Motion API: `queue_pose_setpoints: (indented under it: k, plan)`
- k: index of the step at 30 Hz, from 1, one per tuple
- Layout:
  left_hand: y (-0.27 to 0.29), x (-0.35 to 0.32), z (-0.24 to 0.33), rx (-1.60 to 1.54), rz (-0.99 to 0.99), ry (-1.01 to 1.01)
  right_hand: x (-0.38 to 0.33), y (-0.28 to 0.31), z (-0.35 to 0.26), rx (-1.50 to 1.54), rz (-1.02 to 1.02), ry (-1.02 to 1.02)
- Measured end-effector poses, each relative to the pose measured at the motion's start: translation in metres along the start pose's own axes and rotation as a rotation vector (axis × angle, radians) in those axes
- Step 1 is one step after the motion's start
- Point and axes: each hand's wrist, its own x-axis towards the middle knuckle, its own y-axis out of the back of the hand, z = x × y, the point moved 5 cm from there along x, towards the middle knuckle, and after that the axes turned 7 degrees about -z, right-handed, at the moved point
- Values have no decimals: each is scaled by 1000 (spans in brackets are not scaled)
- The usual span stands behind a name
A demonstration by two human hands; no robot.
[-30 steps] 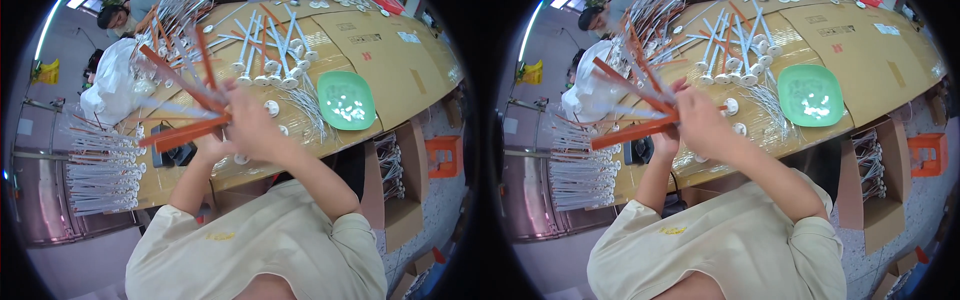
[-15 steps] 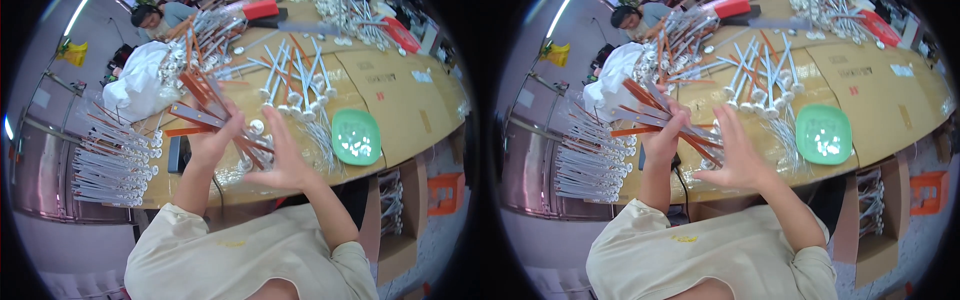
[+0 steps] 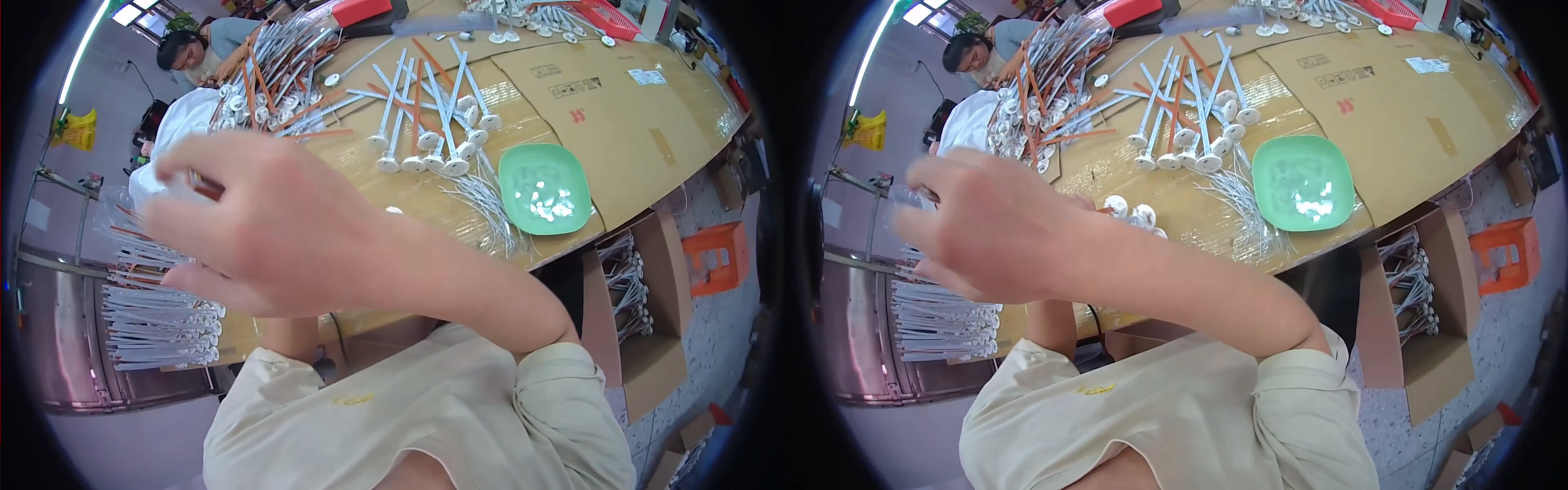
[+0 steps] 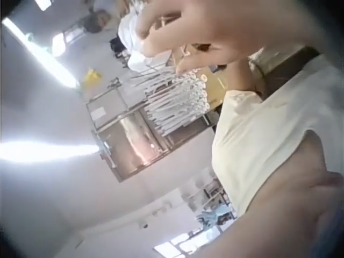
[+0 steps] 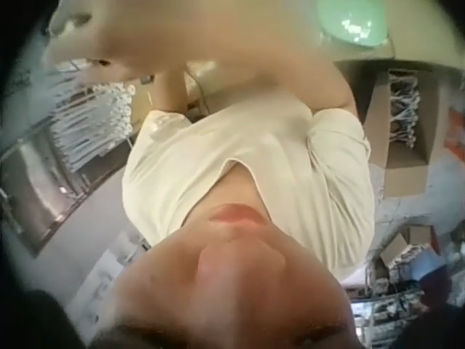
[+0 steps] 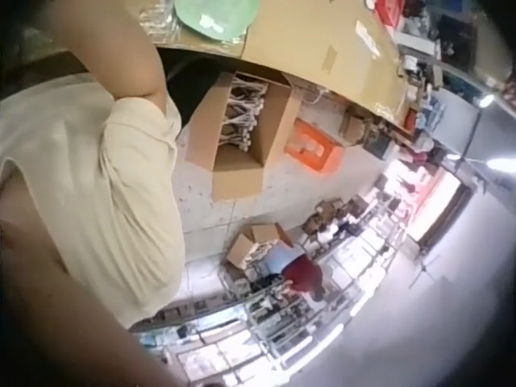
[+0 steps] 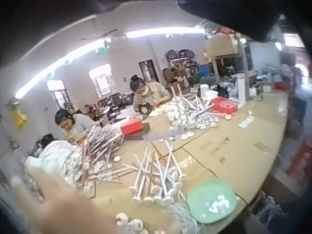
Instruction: Assembling small electronic parts with wires, packing finished sets into a cardboard box, and scooping plastic granules into a container.
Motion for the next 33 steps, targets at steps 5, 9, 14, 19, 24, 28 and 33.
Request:
queue_pose_setpoints:
  k: [5, 9, 14, 19, 24, 28, 33]
  plan:
    - [50, -9, -35, 159, -79, 128, -26, 48, 7, -250, -25, -41]
    - [40, 8, -2, 75, 22, -79, -98, 123, 15, -440, 125, -513]
    - [58, 17, 12, -90, 134, -136, -72, 137, 26, -230, 295, -634]
    - [48, 26, 23, 90, 10, -49, -76, 67, 47, -509, -304, -479]
    - [49, 30, 53, -44, 3, -227, -21, -2, 57, -72, -233, -463]
    - [63, 40, 84, 23, 67, -371, 11, -19, 50, 65, -130, -264]
    - [66, 44, 119, 77, 119, -536, 26, -14, 54, 129, -242, -340]
